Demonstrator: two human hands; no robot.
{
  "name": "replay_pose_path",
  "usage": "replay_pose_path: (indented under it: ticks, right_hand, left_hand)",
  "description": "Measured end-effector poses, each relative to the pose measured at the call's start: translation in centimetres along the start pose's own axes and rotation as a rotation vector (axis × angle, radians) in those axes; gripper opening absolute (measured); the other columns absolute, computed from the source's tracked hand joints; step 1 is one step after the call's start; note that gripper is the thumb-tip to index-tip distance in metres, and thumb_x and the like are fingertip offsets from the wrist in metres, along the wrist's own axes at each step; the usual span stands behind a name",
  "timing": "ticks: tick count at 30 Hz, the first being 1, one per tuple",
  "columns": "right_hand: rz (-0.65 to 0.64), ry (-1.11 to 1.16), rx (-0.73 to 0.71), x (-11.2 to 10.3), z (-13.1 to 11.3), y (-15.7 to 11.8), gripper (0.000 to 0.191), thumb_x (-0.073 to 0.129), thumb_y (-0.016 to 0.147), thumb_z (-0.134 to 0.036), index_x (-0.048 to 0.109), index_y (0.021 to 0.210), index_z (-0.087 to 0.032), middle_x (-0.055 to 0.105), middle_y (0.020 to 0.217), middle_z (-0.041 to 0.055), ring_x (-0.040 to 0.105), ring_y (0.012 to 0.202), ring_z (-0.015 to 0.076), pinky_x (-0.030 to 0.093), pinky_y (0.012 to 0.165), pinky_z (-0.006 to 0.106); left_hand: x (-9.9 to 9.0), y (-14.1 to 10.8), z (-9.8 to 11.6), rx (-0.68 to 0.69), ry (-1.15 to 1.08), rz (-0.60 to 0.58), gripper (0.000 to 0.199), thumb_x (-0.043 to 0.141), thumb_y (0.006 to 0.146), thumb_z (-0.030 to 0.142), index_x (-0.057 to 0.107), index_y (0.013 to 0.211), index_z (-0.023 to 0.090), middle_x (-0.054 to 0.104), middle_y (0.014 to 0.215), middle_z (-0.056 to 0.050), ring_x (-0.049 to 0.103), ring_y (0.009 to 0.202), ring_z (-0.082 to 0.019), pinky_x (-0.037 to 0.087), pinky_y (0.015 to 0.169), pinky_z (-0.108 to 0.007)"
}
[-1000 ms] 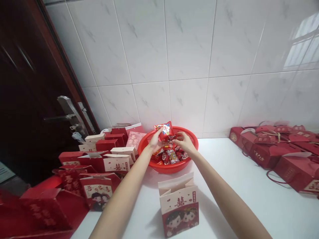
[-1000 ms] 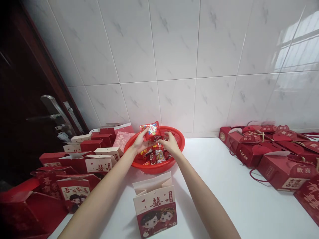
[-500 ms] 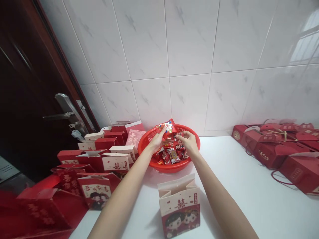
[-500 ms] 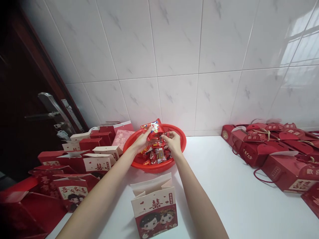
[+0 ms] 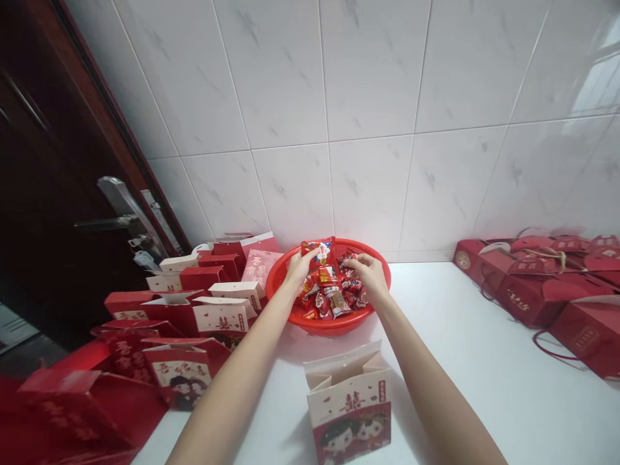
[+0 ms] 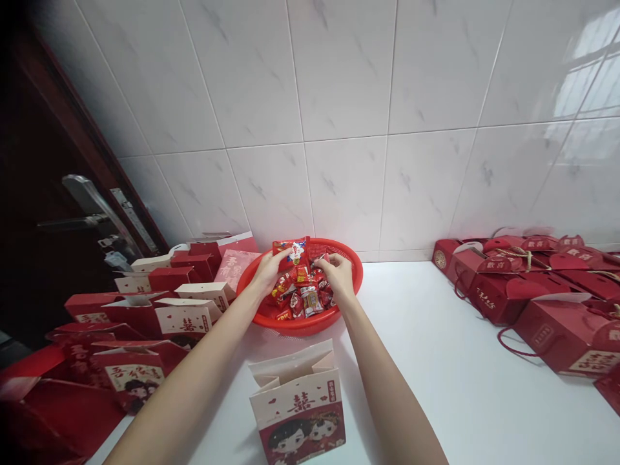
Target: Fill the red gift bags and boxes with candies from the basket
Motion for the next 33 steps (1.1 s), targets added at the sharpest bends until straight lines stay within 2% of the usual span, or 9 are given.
replay_pose_path:
  ticks: [3,7,13,16,18,22,25,29,33]
  right_hand:
    - [-0.073,-0.107,0.007,0.6,0.3,-0.2,0.013,0.072,0.063,-0.028,0.065,0.065,-0.017,0.068,0.071,0.0027,0.064,0.071,0.0177,0.049,0.063,0.027]
    - [0.057,-0.113,0.020,-0.5,0.5,-0.2,0.037,0.082,0.060,-0.034,0.067,0.090,-0.019,0.072,0.096,0.0066,0.068,0.089,0.0229,0.053,0.065,0.029]
    - [-0.213,0.055,-0.002,1.7,0.1,-0.9,0.041,0.084,0.061,-0.040,0.068,0.091,-0.016,0.075,0.092,0.0077,0.071,0.086,0.0255,0.058,0.072,0.035]
    - [-0.152,0.069,-0.056,1.2,-0.3,-0.8,0.040,0.085,0.059,-0.038,0.067,0.088,-0.016,0.075,0.090,0.0073,0.071,0.085,0.0254,0.058,0.074,0.036]
    - [-0.029,0.086,-0.080,0.1,-0.4,-0.4,0.038,0.083,0.059,-0.037,0.065,0.085,-0.016,0.074,0.089,0.0064,0.070,0.084,0.0244,0.058,0.071,0.034]
    - [0.298,0.232,-0.066,-2.8,0.1,0.3,0.031,0.078,0.058,-0.030,0.058,0.079,-0.020,0.071,0.077,0.0009,0.068,0.074,0.0197,0.055,0.063,0.029]
    - [0.367,0.312,-0.059,-3.4,0.4,0.6,0.030,0.076,0.053,-0.024,0.054,0.074,-0.021,0.066,0.067,-0.0031,0.064,0.064,0.0161,0.052,0.057,0.026]
    - [0.367,0.393,-0.063,-3.5,0.6,0.7,0.035,0.077,0.048,-0.022,0.055,0.076,-0.021,0.068,0.068,-0.0034,0.064,0.064,0.0160,0.052,0.056,0.025]
    - [0.361,0.475,-0.093,-3.5,0.4,0.6,0.040,0.082,0.047,-0.026,0.062,0.081,-0.018,0.071,0.072,-0.0012,0.066,0.067,0.0169,0.055,0.061,0.028]
  left_hand:
    - [0.0,0.2,0.0,0.015,0.019,-0.006,0.019,0.078,0.067,0.030,0.071,0.080,0.017,0.076,0.081,-0.003,0.070,0.083,-0.021,0.053,0.068,-0.027]
    - [0.2,0.0,-0.1,-0.001,0.036,-0.033,0.019,0.080,0.063,0.029,0.071,0.073,0.016,0.075,0.078,-0.003,0.070,0.080,-0.020,0.053,0.066,-0.025]
    - [3.3,-1.5,0.2,0.052,0.074,-0.363,0.034,0.086,0.061,0.037,0.073,0.082,0.014,0.075,0.079,-0.006,0.071,0.083,-0.024,0.055,0.073,-0.031]
    - [3.2,-1.3,0.7,0.162,0.143,-0.341,0.036,0.085,0.062,0.043,0.070,0.078,0.015,0.073,0.076,-0.005,0.069,0.079,-0.023,0.054,0.073,-0.031]
    - [2.6,-0.8,0.8,0.204,0.201,-0.288,0.034,0.080,0.069,0.046,0.069,0.082,0.016,0.073,0.080,-0.005,0.069,0.075,-0.021,0.054,0.072,-0.031]
    - [1.7,0.1,-0.7,0.181,0.512,-0.238,0.019,0.069,0.079,0.037,0.068,0.083,0.018,0.071,0.079,-0.006,0.068,0.067,-0.020,0.052,0.069,-0.032]
    - [2.5,-0.4,-3.0,0.128,0.864,-0.431,0.006,0.073,0.068,0.021,0.071,0.073,0.021,0.072,0.075,-0.005,0.069,0.074,-0.024,0.050,0.071,-0.030]
    - [2.8,-1.1,-4.8,0.034,1.136,-0.585,0.035,0.079,0.046,0.011,0.073,0.079,0.021,0.074,0.082,-0.004,0.068,0.081,-0.027,0.049,0.072,-0.030]
    - [2.3,-2.0,-6.1,-0.139,1.515,-0.756,0.071,0.079,0.045,0.015,0.066,0.115,0.021,0.073,0.108,-0.007,0.067,0.092,-0.027,0.048,0.069,-0.026]
Point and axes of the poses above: each hand's wrist, its own y-axis towards the middle knuckle, its own x-axis out of the palm, z = x × y, the point moved 8 cm from there along y, towards the middle knuckle
